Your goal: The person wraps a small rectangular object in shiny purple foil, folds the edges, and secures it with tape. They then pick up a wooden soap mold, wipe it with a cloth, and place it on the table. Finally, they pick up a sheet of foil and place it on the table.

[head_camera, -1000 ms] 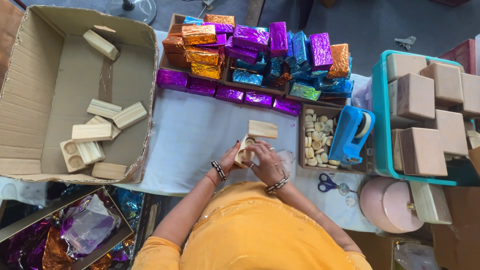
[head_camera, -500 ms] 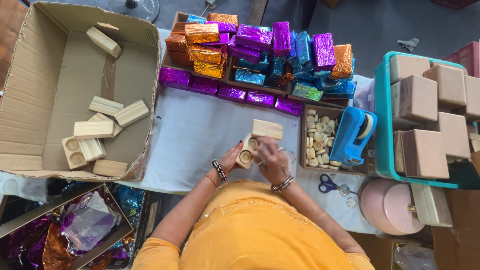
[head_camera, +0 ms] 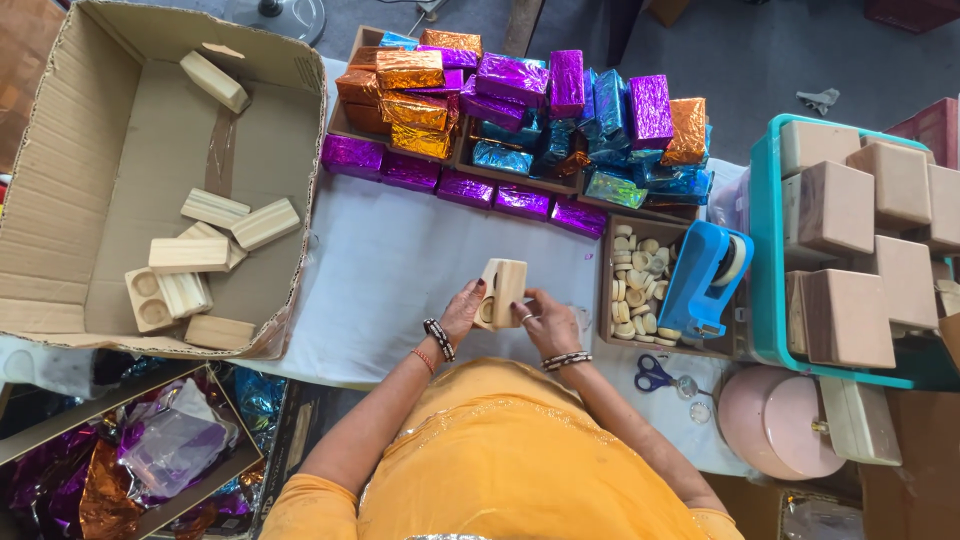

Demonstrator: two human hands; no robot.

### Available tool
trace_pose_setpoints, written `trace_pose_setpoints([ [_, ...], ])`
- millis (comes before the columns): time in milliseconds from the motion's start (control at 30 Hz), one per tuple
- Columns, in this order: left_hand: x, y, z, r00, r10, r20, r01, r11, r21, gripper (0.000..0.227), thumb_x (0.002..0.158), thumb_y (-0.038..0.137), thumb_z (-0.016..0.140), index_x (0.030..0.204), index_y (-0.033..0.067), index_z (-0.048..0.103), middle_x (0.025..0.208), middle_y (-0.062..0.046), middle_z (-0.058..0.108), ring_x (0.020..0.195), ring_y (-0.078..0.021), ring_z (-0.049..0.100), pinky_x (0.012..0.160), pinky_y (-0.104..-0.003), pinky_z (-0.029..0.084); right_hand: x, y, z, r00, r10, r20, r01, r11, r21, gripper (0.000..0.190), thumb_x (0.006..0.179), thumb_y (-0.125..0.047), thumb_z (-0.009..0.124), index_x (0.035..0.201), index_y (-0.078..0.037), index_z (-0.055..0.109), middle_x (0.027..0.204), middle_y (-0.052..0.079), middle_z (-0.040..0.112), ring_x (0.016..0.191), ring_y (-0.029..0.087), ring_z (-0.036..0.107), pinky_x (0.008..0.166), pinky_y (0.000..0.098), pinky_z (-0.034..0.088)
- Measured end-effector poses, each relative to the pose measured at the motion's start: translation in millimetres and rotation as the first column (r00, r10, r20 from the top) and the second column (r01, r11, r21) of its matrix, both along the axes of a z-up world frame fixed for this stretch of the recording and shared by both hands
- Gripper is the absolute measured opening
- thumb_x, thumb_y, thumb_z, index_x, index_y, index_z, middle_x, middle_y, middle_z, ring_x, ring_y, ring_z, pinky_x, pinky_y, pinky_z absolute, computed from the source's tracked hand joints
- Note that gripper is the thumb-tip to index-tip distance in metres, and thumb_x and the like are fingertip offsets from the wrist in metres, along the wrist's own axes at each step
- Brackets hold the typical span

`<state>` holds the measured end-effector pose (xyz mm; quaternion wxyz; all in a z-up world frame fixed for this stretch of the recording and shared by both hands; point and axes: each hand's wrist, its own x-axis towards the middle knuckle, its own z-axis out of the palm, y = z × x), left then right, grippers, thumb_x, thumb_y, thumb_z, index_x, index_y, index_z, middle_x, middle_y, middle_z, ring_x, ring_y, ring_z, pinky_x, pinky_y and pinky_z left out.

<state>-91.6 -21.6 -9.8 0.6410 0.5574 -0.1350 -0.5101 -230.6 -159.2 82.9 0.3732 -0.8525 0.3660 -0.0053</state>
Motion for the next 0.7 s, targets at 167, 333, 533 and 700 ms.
trace_pose_setpoints([
  [167,-1,-9,-27,0.998,0.047,0.037,-0.045,0.997,-0.061,0.074,0.095,0.069,0.053,0.138,0.0087,0.054,0.111,-0.004,0.067,0.1,-0.012,0.066,0.08,-0.033,0.061,3,13,-14,0.999,0.046,0.003,-0.047,0.998,0.029,0.041,0.095,-0.046,0.065,0.112,-0.009,0.07,0.096,0.009,0.079,0.089,0.023,0.077,0.078,0.0371,0.058],
  [333,-2,-3,21,0.858,-0.072,0.509,-0.032,0.981,0.193,0.075,0.079,0.048,0.081,0.134,0.0089,0.05,0.113,-0.013,0.071,0.102,-0.0249,0.07,0.086,-0.04,0.058,0,13,-11,0.997,0.079,-0.003,-0.079,0.997,0.018,0.035,0.094,-0.043,0.066,0.11,-0.012,0.072,0.101,0.009,0.078,0.093,0.026,0.075,0.081,0.0401,0.057],
  [533,3,1,38,0.522,-0.271,0.809,-0.13,0.912,0.389,0.065,0.079,0.026,0.079,0.137,0.0163,0.05,0.121,-0.012,0.069,0.111,-0.0348,0.064,0.095,-0.047,0.052,-6,4,-9,0.989,0.143,-0.04,-0.147,0.979,-0.143,0.031,0.092,-0.042,0.067,0.107,-0.015,0.073,0.103,0.009,0.077,0.093,0.031,0.072,0.081,0.0441,0.055],
  [700,7,8,1,0.189,-0.315,0.93,-0.187,0.918,0.349,0.059,0.081,0.011,0.073,0.135,0.02,0.052,0.13,-0.003,0.063,0.121,-0.0271,0.056,0.098,-0.046,0.047,-18,-12,-27,0.989,0.128,-0.07,-0.141,0.961,-0.237,0.032,0.092,-0.042,0.068,0.107,-0.014,0.073,0.101,0.01,0.074,0.093,0.032,0.069,0.084,0.0453,0.053],
])
